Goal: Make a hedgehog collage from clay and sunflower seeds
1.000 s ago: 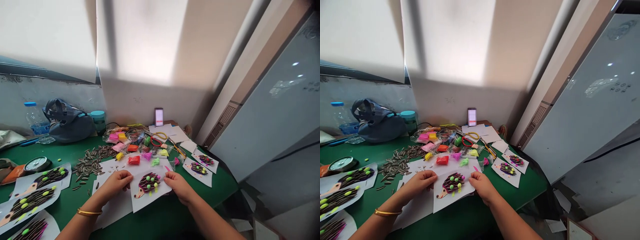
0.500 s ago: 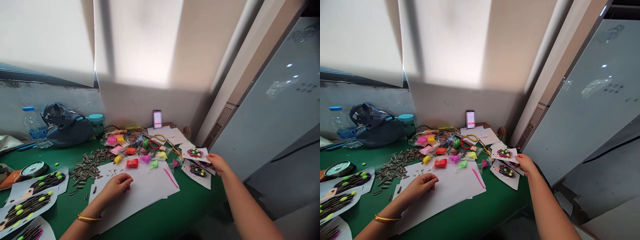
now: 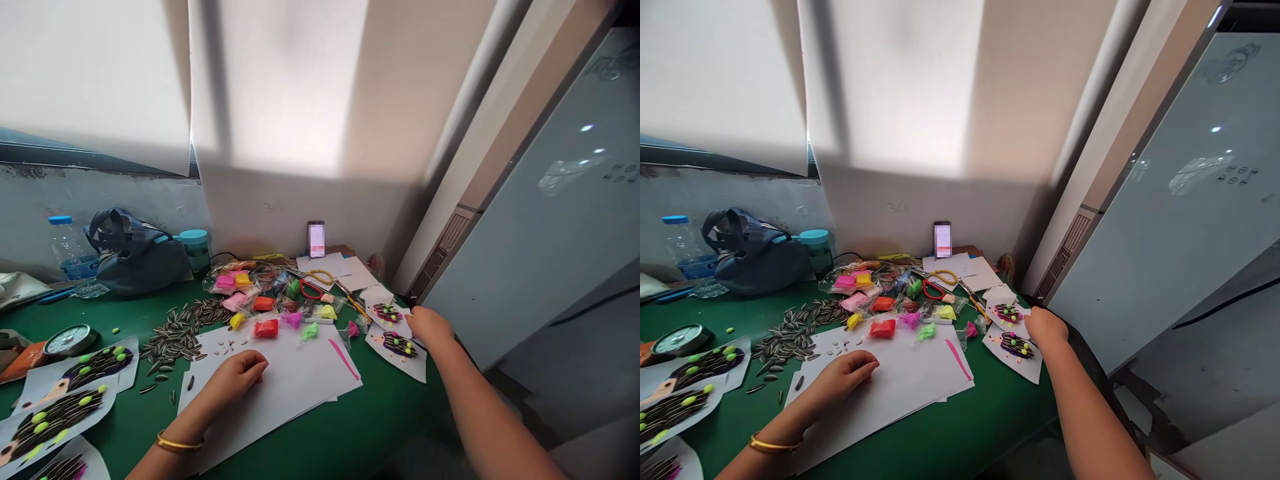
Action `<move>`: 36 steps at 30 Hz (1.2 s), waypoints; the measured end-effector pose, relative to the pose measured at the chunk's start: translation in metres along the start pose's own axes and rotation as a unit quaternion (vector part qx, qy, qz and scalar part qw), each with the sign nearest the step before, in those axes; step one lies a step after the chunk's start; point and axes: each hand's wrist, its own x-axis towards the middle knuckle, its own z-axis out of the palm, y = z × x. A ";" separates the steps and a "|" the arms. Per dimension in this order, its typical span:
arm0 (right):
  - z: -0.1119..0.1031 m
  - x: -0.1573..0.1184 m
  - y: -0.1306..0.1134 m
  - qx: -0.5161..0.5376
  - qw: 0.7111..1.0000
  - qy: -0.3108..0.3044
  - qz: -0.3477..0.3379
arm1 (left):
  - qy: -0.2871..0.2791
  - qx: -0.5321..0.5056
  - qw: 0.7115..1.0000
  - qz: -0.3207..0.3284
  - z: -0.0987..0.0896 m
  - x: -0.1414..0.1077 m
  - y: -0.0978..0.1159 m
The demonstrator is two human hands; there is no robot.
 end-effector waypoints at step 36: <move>0.091 -0.132 -0.131 0.091 0.747 -0.103 -0.651 | 0.061 0.337 0.908 0.240 0.056 -0.025 -0.012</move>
